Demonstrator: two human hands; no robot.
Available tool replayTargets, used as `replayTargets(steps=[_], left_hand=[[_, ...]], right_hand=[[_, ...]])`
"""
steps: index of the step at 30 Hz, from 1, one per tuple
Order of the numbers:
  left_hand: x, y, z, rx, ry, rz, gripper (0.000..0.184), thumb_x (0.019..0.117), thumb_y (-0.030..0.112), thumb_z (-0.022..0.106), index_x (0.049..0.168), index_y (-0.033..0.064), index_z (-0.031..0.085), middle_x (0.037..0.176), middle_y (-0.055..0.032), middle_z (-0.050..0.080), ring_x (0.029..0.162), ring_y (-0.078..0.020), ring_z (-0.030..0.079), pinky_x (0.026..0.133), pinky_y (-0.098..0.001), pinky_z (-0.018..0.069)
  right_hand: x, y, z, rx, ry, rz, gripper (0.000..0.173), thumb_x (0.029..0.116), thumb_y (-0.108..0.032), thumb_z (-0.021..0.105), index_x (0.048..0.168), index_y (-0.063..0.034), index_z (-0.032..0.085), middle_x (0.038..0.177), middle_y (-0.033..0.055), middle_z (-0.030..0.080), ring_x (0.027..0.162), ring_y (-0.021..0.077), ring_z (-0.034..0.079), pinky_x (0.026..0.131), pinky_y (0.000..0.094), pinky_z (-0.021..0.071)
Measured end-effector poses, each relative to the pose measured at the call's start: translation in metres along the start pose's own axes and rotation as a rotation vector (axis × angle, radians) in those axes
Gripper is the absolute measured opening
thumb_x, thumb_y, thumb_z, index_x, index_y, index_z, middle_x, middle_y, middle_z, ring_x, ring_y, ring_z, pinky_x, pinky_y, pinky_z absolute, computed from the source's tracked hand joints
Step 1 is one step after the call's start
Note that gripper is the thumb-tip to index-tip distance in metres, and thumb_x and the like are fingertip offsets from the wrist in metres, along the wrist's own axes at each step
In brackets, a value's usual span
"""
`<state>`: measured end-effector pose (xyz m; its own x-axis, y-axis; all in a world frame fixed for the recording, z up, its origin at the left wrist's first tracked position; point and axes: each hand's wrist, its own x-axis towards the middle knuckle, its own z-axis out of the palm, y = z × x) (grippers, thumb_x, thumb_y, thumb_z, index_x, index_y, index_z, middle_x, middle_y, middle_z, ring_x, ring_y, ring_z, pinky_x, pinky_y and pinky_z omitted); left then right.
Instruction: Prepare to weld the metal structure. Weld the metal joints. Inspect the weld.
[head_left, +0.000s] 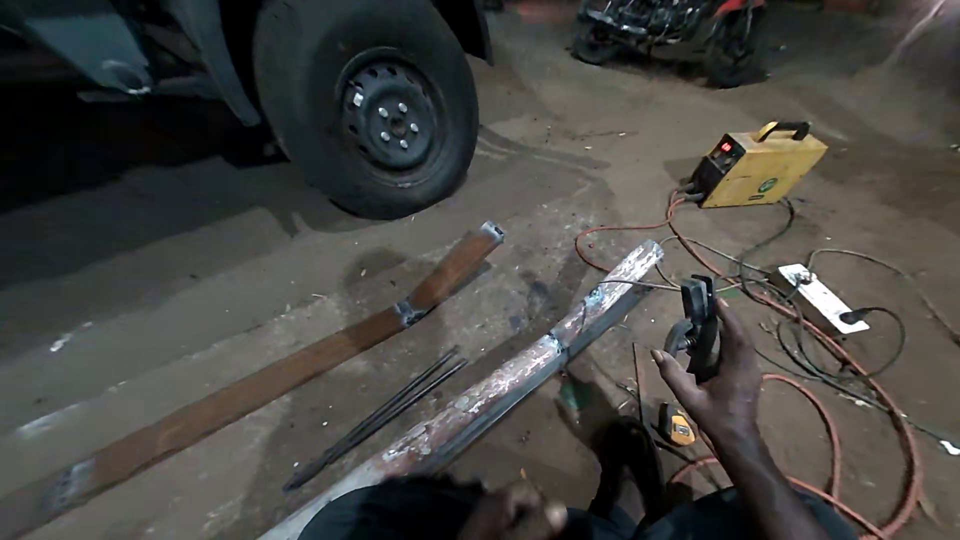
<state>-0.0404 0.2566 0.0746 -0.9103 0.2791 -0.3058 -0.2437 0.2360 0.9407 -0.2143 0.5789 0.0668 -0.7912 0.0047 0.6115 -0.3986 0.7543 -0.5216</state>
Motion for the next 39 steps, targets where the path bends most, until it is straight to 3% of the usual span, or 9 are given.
replayTargets(steps=[2, 4, 6, 9, 13, 20, 32, 36, 39], left_hand=[[0.035, 0.043, -0.028, -0.126, 0.334, 0.002, 0.033, 0.1016, 0.044, 0.058, 0.098, 0.0133, 0.07, 0.082, -0.0001, 0.065, 0.071, -0.0113, 0.062, 0.065, -0.0325, 0.0549], [0.063, 0.083, -0.053, -0.416, 0.495, 0.079, 0.03, 0.1039, 0.041, 0.056, 0.109, 0.0146, 0.069, 0.087, -0.0038, 0.069, 0.066, -0.0118, 0.063, 0.055, -0.0278, 0.0539], [0.079, 0.115, -0.07, -0.671, 0.493, 0.25, 0.03, 0.105, 0.041, 0.055, 0.12, 0.0167, 0.066, 0.096, -0.0059, 0.069, 0.066, -0.012, 0.064, 0.051, -0.0251, 0.0539], [0.093, 0.143, -0.077, -0.828, 0.505, 0.482, 0.021, 0.106, 0.033, 0.056, 0.117, 0.0153, 0.061, 0.103, -0.0066, 0.068, 0.077, -0.0157, 0.069, 0.064, -0.029, 0.0606], [0.104, 0.136, -0.068, -0.881, 0.464, 0.586, 0.018, 0.1073, 0.026, 0.054, 0.117, 0.0122, 0.059, 0.11, -0.0101, 0.068, 0.084, -0.0202, 0.073, 0.069, -0.0341, 0.064], [0.122, 0.121, -0.059, -0.875, 0.343, 0.521, 0.018, 0.1077, 0.021, 0.052, 0.116, 0.0058, 0.058, 0.111, -0.0179, 0.067, 0.081, -0.0255, 0.074, 0.064, -0.039, 0.0645], [0.123, 0.115, -0.056, -0.667, 0.174, 0.534, 0.014, 0.1058, 0.014, 0.054, 0.114, 0.0033, 0.057, 0.096, -0.0183, 0.065, 0.067, -0.0276, 0.071, 0.053, -0.0441, 0.0636], [0.124, 0.117, -0.052, -0.647, 0.153, 0.532, 0.015, 0.1058, 0.013, 0.054, 0.114, 0.0009, 0.058, 0.095, -0.0191, 0.066, 0.072, -0.0284, 0.071, 0.059, -0.0454, 0.0643], [0.12, 0.12, -0.051, -0.626, 0.126, 0.474, 0.028, 0.107, 0.018, 0.053, 0.127, 0.0033, 0.066, 0.109, -0.011, 0.073, 0.09, -0.0208, 0.074, 0.076, -0.0371, 0.0657]], right_hand=[[-0.001, 0.0, 0.0, 0.023, -0.011, -0.007, 0.096, 0.0809, -0.045, 0.08, 0.159, -0.0147, 0.033, 0.13, 0.0182, 0.058, 0.089, 0.0241, 0.065, 0.069, 0.046, 0.0576], [-0.001, 0.001, 0.001, 0.03, -0.02, -0.012, 0.095, 0.0811, -0.044, 0.08, 0.158, -0.015, 0.033, 0.129, 0.0171, 0.058, 0.087, 0.0225, 0.064, 0.068, 0.0441, 0.0568], [-0.001, 0.002, 0.003, 0.035, -0.027, -0.017, 0.094, 0.0809, -0.043, 0.08, 0.158, -0.0165, 0.034, 0.128, 0.0161, 0.058, 0.087, 0.0217, 0.064, 0.068, 0.0433, 0.0575], [-0.001, 0.004, 0.006, 0.043, -0.038, -0.034, 0.095, 0.0798, -0.044, 0.081, 0.158, -0.0176, 0.034, 0.131, 0.0153, 0.058, 0.09, 0.021, 0.064, 0.069, 0.042, 0.0577], [-0.003, 0.006, 0.012, -0.002, -0.052, -0.076, 0.094, 0.0803, -0.047, 0.08, 0.157, -0.0155, 0.035, 0.13, 0.017, 0.058, 0.093, 0.0232, 0.064, 0.073, 0.0447, 0.0577], [0.0, 0.007, 0.02, -0.021, -0.093, -0.07, 0.092, 0.0823, -0.044, 0.079, 0.158, -0.017, 0.034, 0.134, 0.0154, 0.057, 0.093, 0.0212, 0.065, 0.071, 0.0424, 0.0581], [0.002, 0.013, 0.028, -0.081, -0.104, -0.093, 0.094, 0.081, -0.049, 0.076, 0.159, -0.0176, 0.033, 0.138, 0.0154, 0.056, 0.103, 0.0236, 0.064, 0.079, 0.0462, 0.0571], [-0.002, 0.011, 0.026, -0.101, -0.095, -0.036, 0.09, 0.084, -0.048, 0.073, 0.157, -0.013, 0.035, 0.141, 0.0169, 0.055, 0.119, 0.0262, 0.061, 0.097, 0.0491, 0.0539], [-0.003, -0.007, 0.028, -0.054, -0.051, 0.054, 0.068, 0.0927, -0.03, 0.067, 0.152, -0.0076, 0.043, 0.138, 0.0154, 0.057, 0.122, 0.0229, 0.06, 0.101, 0.0443, 0.0524]])
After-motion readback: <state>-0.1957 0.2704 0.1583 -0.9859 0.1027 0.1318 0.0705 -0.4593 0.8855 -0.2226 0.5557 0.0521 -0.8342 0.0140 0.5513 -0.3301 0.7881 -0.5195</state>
